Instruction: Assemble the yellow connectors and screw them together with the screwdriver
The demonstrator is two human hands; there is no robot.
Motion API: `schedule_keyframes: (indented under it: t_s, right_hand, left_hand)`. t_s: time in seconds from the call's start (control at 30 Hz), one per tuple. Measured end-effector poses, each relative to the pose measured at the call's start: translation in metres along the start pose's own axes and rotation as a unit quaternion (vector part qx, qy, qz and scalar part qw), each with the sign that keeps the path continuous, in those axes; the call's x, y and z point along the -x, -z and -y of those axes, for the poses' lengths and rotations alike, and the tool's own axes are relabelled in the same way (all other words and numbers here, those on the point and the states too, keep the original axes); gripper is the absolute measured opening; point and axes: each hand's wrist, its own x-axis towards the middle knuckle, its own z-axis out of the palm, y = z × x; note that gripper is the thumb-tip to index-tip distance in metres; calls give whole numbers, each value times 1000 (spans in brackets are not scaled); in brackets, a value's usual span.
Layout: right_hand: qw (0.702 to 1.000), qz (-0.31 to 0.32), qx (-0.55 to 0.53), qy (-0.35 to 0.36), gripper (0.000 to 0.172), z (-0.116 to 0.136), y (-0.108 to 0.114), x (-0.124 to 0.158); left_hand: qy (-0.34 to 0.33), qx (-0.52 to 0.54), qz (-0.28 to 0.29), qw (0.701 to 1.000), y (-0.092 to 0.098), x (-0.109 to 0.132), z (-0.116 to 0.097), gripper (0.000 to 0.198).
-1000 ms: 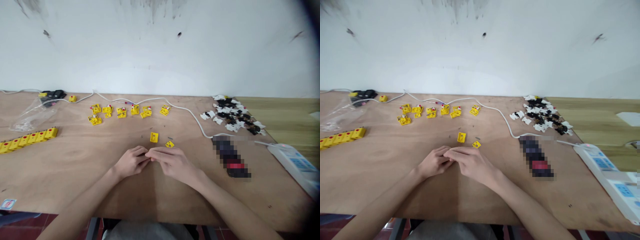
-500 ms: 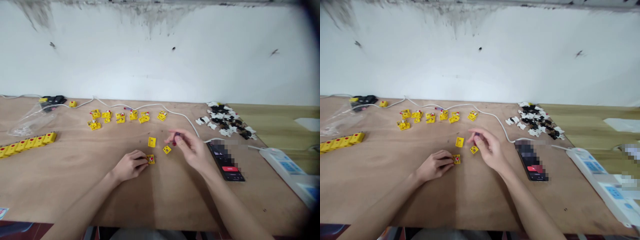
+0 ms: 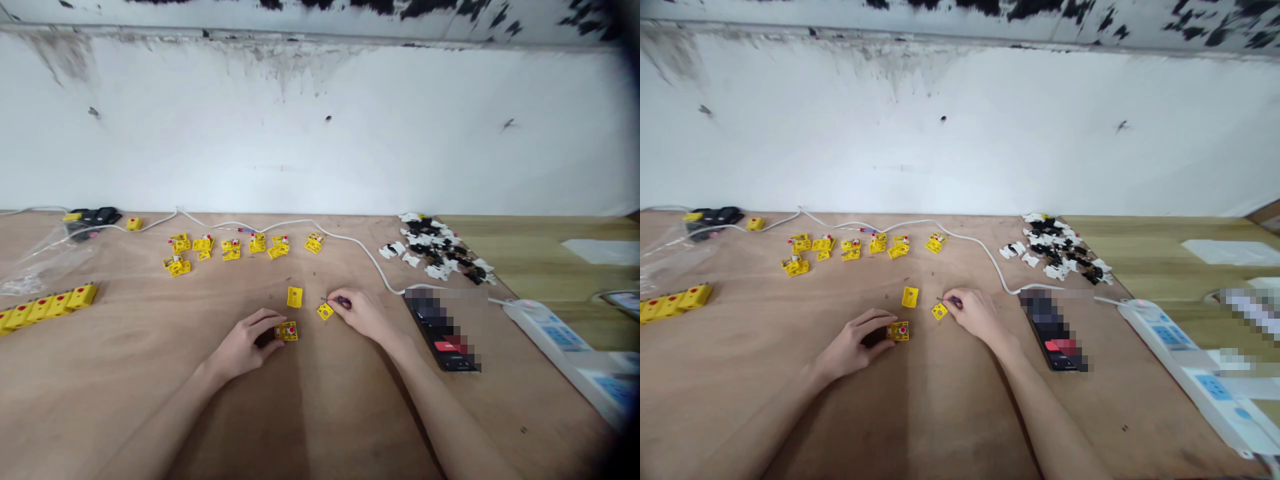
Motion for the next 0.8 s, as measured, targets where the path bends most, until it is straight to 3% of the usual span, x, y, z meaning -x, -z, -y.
schedule_keyframes:
  t_s: [0.2,0.43,0.67,0.8]
  right_hand:
    - [999,28,-19,-41,10,4,-4,2]
    - [999,4,-47,-25,20,-3,-5,7]
    - [998,34,-46,-4,13,2,-4,10]
    - [1000,15,-23,-1,10,11,3,12]
  left_hand:
    - [4,-3,-4,1000,-1,0,0,40]
    - [17,-58,-29,998,-1,-1,2,39]
    - [3,-159,-68,985,3,-4,2,31]
    - [7,-179,-63,982,2,-4,6,29]
